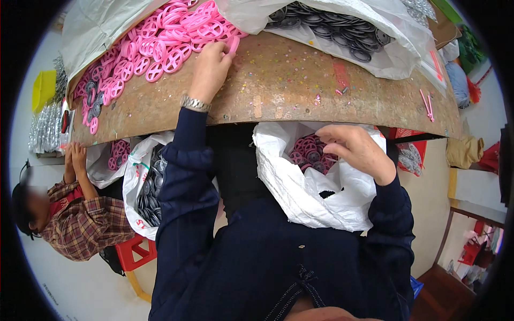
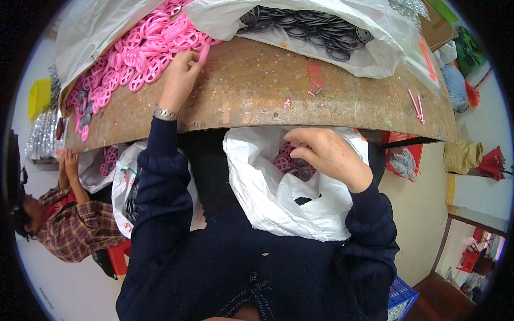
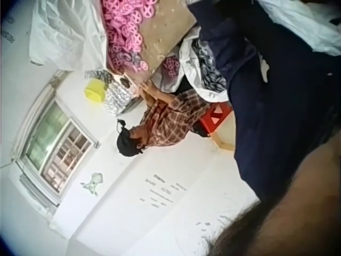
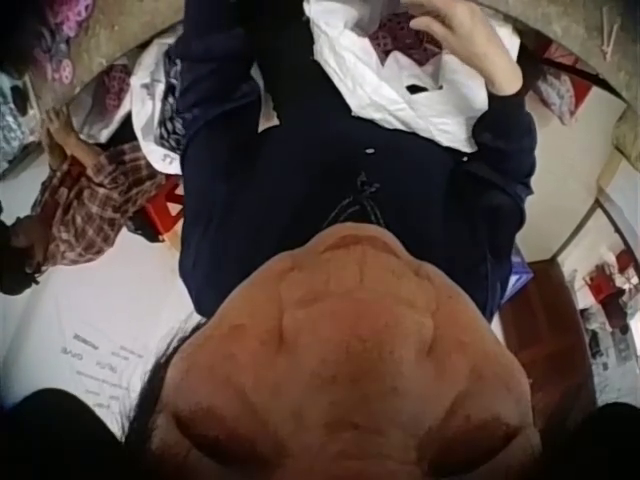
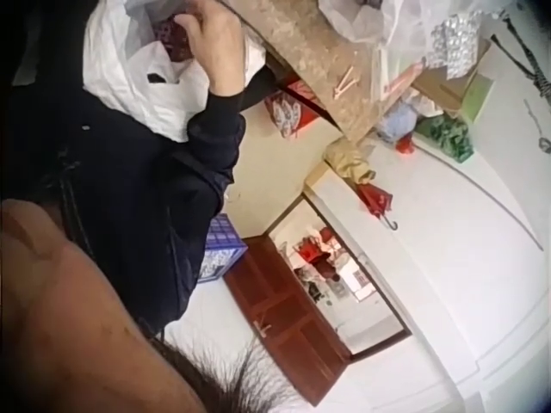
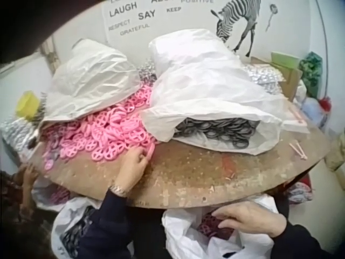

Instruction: Assemble circular plastic toy components by joining pink and grey parts together at a workbench.

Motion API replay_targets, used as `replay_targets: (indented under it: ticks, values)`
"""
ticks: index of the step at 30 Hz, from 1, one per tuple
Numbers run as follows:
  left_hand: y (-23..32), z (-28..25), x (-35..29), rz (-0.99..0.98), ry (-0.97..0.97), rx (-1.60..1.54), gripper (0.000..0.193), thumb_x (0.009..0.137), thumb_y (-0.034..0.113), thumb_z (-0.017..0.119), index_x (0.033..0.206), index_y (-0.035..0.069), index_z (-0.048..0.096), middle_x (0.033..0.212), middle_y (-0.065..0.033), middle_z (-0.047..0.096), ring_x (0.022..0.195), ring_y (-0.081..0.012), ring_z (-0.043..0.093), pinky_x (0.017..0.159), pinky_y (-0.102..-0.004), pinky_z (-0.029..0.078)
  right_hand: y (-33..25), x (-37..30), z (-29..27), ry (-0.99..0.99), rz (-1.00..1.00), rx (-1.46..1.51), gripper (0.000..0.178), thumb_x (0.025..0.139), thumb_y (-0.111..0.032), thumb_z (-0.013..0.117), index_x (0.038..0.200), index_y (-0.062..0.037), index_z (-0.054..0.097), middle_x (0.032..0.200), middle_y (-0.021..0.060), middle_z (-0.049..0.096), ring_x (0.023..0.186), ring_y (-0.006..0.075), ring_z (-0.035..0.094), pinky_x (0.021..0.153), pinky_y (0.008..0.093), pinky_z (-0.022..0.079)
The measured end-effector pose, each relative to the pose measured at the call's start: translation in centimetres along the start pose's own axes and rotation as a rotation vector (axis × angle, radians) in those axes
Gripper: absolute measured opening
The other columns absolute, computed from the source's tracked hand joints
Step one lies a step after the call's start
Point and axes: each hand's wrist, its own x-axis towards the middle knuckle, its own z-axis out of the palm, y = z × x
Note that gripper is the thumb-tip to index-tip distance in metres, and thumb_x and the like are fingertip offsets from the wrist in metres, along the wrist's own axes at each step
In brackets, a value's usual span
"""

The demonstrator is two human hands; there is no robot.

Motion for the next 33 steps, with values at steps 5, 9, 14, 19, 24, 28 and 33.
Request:
replay_targets:
  ticks: [5, 9, 14, 19, 24, 28, 33]
  values:
    - [2.7, -1.3, -2.8, -0.501, -0.184, -0.684, 0.020, 0.091, 0.019, 0.063, 0.099, 0.000, 0.063, 0.089, -0.0090, 0.068, 0.071, -0.0140, 0.065, 0.059, -0.0270, 0.049, -0.1, 1.5, -2.2, 0.136, -0.032, -0.101, 0.026, 0.087, -0.010, 0.067, 0.110, 0.0016, 0.066, 0.094, 0.0144, 0.070, 0.083, 0.0211, 0.067, 0.075, 0.0331, 0.053]
    - [4.2, -1.7, -4.6, -0.563, -0.174, -0.982, 0.021, 0.095, 0.019, 0.061, 0.105, 0.000, 0.059, 0.092, -0.0062, 0.068, 0.075, -0.0118, 0.067, 0.059, -0.0211, 0.050, 2.2, 4.0, -4.4, 0.371, -0.020, -0.115, 0.021, 0.092, -0.010, 0.061, 0.108, 0.0012, 0.066, 0.093, 0.0113, 0.070, 0.083, 0.0155, 0.066, 0.074, 0.0305, 0.052]
    - [6.6, -1.4, -5.8, -0.614, -0.158, -1.177, 0.018, 0.097, 0.015, 0.058, 0.106, 0.001, 0.055, 0.094, -0.0088, 0.068, 0.081, -0.0152, 0.070, 0.061, -0.0214, 0.053, 6.5, 7.4, -7.9, 0.790, 0.142, -0.488, 0.024, 0.090, -0.024, 0.063, 0.101, -0.0036, 0.069, 0.097, 0.0169, 0.070, 0.089, 0.0354, 0.067, 0.076, 0.0416, 0.052]
    - [7.5, -1.0, -6.6, -0.596, -0.206, -1.249, 0.016, 0.100, 0.014, 0.054, 0.109, 0.001, 0.051, 0.102, -0.0125, 0.065, 0.087, -0.0205, 0.072, 0.065, -0.0250, 0.056, 11.0, 9.1, -9.2, 0.793, 0.161, -0.861, 0.030, 0.089, -0.033, 0.064, 0.105, -0.0073, 0.069, 0.099, 0.0143, 0.069, 0.092, 0.0354, 0.066, 0.077, 0.0445, 0.052]
    - [8.0, -1.0, -7.2, -0.635, -0.235, -1.212, 0.015, 0.100, 0.014, 0.055, 0.108, 0.002, 0.052, 0.101, -0.0112, 0.065, 0.087, -0.0192, 0.071, 0.066, -0.0253, 0.057, 10.8, 9.9, -9.2, 0.683, 0.183, -1.041, 0.030, 0.091, -0.034, 0.062, 0.107, -0.0086, 0.068, 0.104, 0.0128, 0.068, 0.094, 0.0340, 0.065, 0.076, 0.0443, 0.053]
    - [8.1, -0.4, -7.7, -0.590, -0.240, -1.102, 0.015, 0.099, 0.013, 0.057, 0.109, 0.002, 0.054, 0.101, -0.0084, 0.065, 0.087, -0.0164, 0.070, 0.066, -0.0238, 0.056, 11.1, 10.3, -9.6, 0.617, 0.191, -1.095, 0.023, 0.094, -0.029, 0.056, 0.101, -0.0102, 0.067, 0.101, 0.0096, 0.069, 0.089, 0.0336, 0.066, 0.074, 0.0449, 0.053]
    - [8.9, -0.4, -8.2, -0.567, -0.247, -0.988, 0.015, 0.097, 0.009, 0.059, 0.110, 0.001, 0.057, 0.105, -0.0062, 0.064, 0.088, -0.0136, 0.068, 0.068, -0.0232, 0.056, 10.5, 9.3, -10.1, 0.649, 0.156, -1.147, 0.017, 0.095, -0.025, 0.055, 0.100, -0.0123, 0.065, 0.097, 0.0102, 0.069, 0.083, 0.0333, 0.068, 0.072, 0.0446, 0.053]
